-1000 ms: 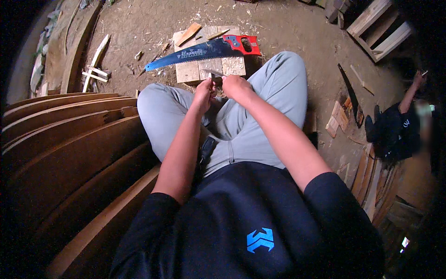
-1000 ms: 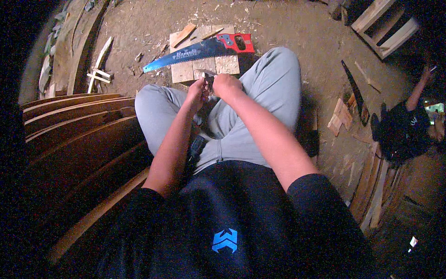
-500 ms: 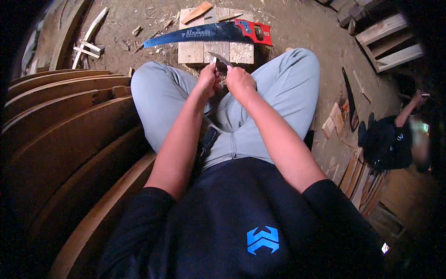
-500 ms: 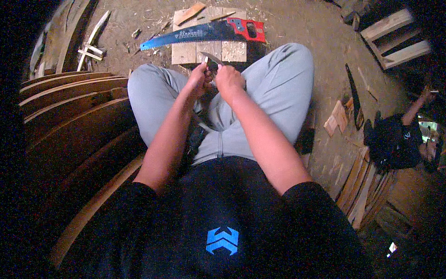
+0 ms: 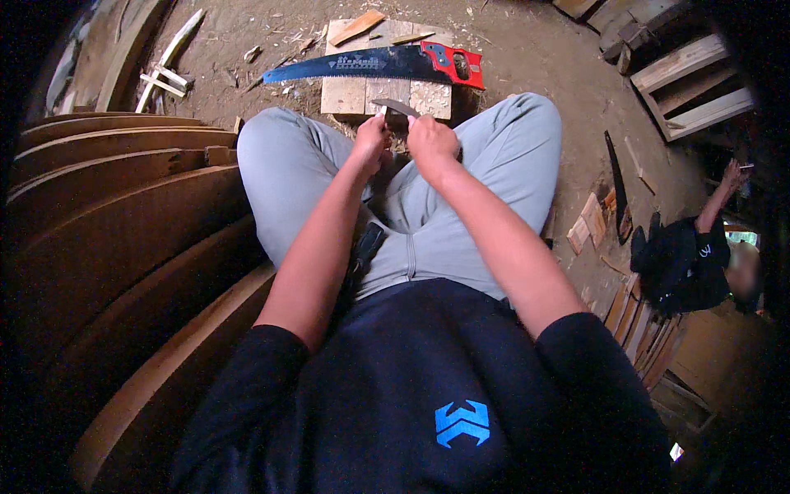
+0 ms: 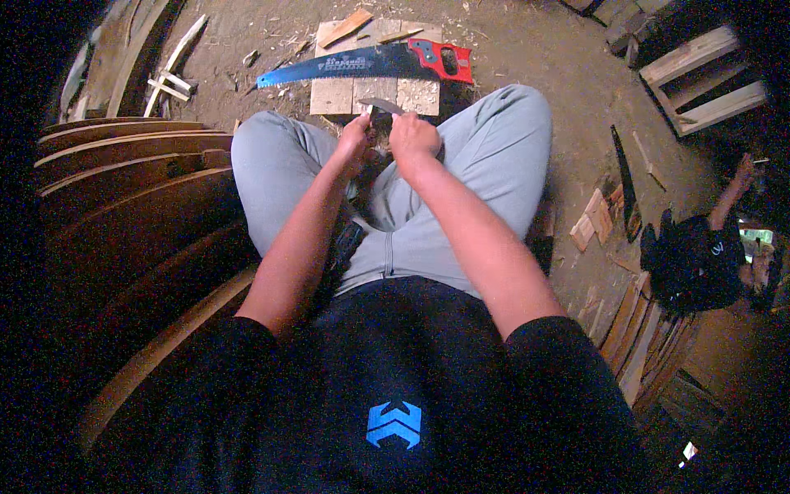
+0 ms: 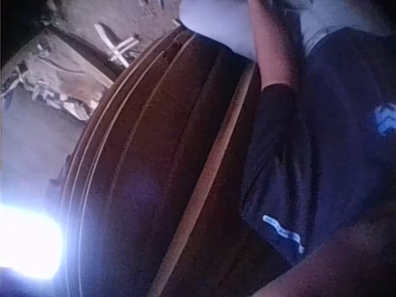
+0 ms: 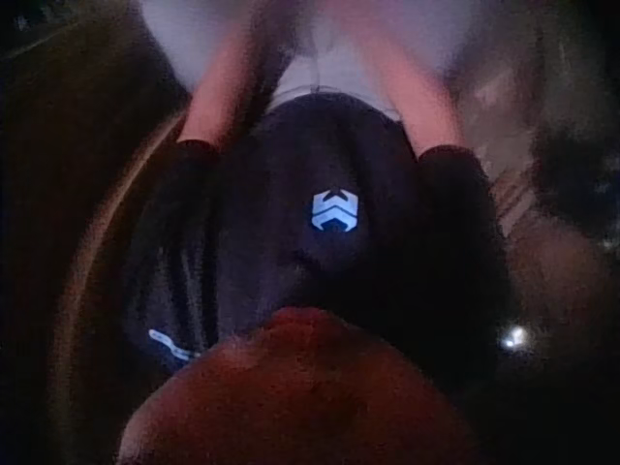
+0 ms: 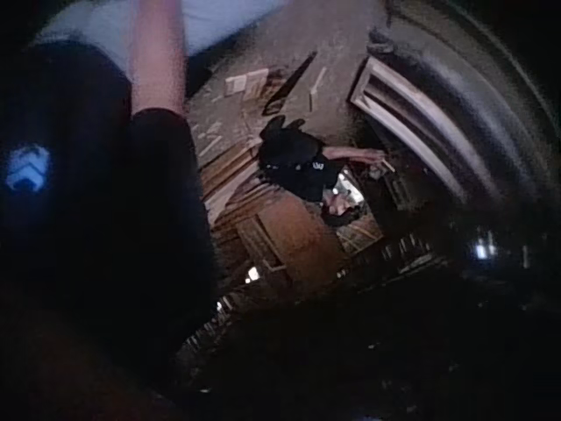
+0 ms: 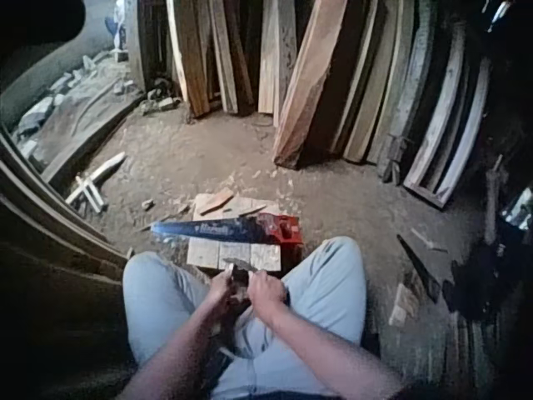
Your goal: The person sits on the floor and uses a knife to carve and shape a small piece of wood. They repeatedly scrape and pare the wood, occasionally pausing to inspect the edges.
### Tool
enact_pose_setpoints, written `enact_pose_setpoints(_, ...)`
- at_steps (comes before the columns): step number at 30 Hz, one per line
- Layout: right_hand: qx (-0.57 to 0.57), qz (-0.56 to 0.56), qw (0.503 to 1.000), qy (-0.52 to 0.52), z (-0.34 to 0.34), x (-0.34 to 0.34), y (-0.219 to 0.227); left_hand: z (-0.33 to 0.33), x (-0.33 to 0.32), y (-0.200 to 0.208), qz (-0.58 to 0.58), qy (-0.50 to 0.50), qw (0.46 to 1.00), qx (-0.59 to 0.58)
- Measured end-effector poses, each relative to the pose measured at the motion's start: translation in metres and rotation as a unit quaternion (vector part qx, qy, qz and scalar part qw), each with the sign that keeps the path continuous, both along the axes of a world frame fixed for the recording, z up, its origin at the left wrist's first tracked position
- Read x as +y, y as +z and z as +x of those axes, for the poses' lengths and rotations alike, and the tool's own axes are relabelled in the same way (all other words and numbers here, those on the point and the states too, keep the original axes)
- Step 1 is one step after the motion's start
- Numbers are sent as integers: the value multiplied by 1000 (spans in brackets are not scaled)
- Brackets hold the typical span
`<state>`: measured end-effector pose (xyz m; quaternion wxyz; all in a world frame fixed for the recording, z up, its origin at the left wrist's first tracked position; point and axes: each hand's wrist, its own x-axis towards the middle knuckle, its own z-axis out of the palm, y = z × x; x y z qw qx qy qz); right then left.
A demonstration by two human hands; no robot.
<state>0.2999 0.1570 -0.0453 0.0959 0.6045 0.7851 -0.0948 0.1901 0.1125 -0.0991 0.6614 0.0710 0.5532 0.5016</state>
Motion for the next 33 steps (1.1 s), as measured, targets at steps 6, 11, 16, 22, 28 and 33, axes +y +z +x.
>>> enact_pose_setpoints(6, 12, 10, 996, 87, 9, 21, -4, -3, -8, -11, -43, 30, 998, -33)
enact_pose_setpoints(11, 45, -118, 971, 203, 13, 49, 9, -2, -4, 2, -48, 33, 997, -56)
enact_pose_setpoints(16, 15, -156, 965, 210, 9, 41, 27, -6, -2, -9, -42, 42, 992, -111)
enact_pose_setpoints(22, -15, -193, 970, 147, 3, 39, 21, -7, 0, -5, -52, 38, 988, -138)
enact_pose_setpoints(28, -33, -202, 977, 65, -6, 31, 40, -9, 3, -5, -69, 54, 984, -157)
enact_pose_setpoints(33, -47, -194, 979, 44, -13, 28, 32, -5, 1, -10, -75, 36, 989, -122)
